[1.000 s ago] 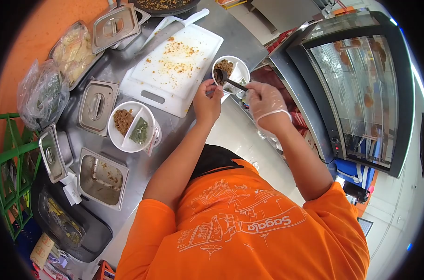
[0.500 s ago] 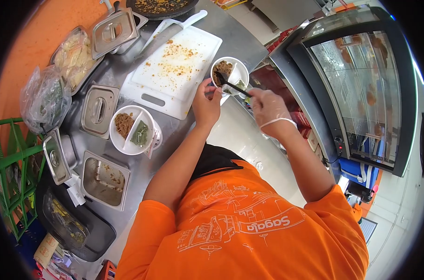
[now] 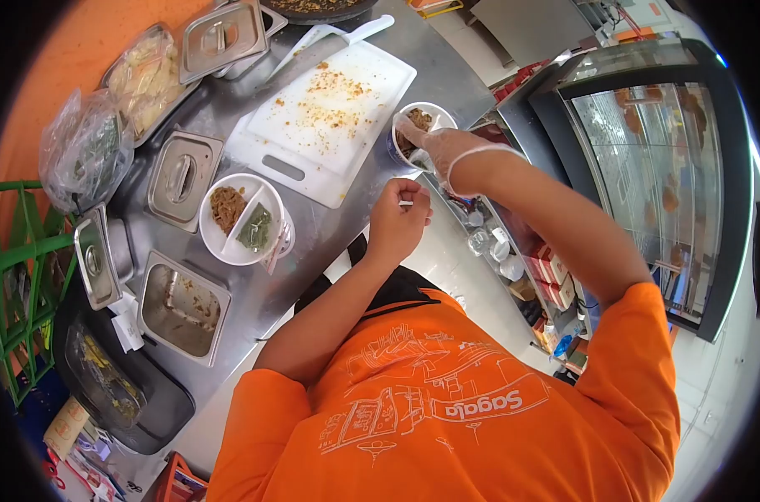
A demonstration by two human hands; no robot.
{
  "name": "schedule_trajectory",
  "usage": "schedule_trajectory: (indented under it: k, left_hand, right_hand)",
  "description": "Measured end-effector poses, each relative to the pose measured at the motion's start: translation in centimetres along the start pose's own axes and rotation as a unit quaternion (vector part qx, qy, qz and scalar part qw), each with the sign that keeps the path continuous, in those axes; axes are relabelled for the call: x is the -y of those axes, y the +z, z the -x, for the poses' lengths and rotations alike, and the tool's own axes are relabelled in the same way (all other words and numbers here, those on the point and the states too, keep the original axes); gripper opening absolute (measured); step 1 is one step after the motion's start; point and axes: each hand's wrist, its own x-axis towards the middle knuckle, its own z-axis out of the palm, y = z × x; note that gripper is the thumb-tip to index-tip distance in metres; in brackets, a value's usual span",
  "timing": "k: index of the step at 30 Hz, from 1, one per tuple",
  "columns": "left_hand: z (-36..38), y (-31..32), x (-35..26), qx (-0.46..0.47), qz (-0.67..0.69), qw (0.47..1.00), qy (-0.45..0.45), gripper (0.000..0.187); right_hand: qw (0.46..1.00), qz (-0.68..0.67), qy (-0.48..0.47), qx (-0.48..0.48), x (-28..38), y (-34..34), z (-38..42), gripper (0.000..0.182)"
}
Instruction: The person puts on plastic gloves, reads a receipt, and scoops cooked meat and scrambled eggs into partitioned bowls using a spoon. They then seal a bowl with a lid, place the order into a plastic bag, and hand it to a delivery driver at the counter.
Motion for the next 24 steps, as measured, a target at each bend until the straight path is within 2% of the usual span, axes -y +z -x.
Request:
schedule_trajectory:
  k: [3,7,8,11,14,24]
  left_hand:
    - [1.0,-1.0,0.2,0.026,-0.015,1.0,-0.002,0.026]
    - [2.5,-3.0,0.8,0.04,-0.047,0.998,0.011,0.025]
    - [2.7,-3.4,0.8,0.041,-0.061,0.997,0.013,0.025]
    - [3.3,-4.6,1.3,0.033,-0.046,0.998,0.029,0.025]
    - [4.0,-5.6,1.0,0.018,-0.059,0.998,0.032,0.025]
    - [5.1,-6.7,1.2,-0.013,-0.094,0.995,0.044,0.023]
  right_hand:
    - [0.985,0.162,0.005,0.065,1.5,-1.3,-1.6,0.105]
    - [0.967,0.245,0.014,0.07,2.5,-1.9,-2.0,0.106]
    - [0.965,0.243,0.022,0.097,3.0,-2.5,-1.7,0.1]
    - [0.97,0.238,-0.012,0.047,2.2,-1.4,-2.5,0.092]
    - [0.972,0.228,-0.002,0.06,1.5,-1.3,-3.0,0.087]
    - [0.98,0.197,-0.018,0.01,-1.8,-1.4,-1.9,0.08]
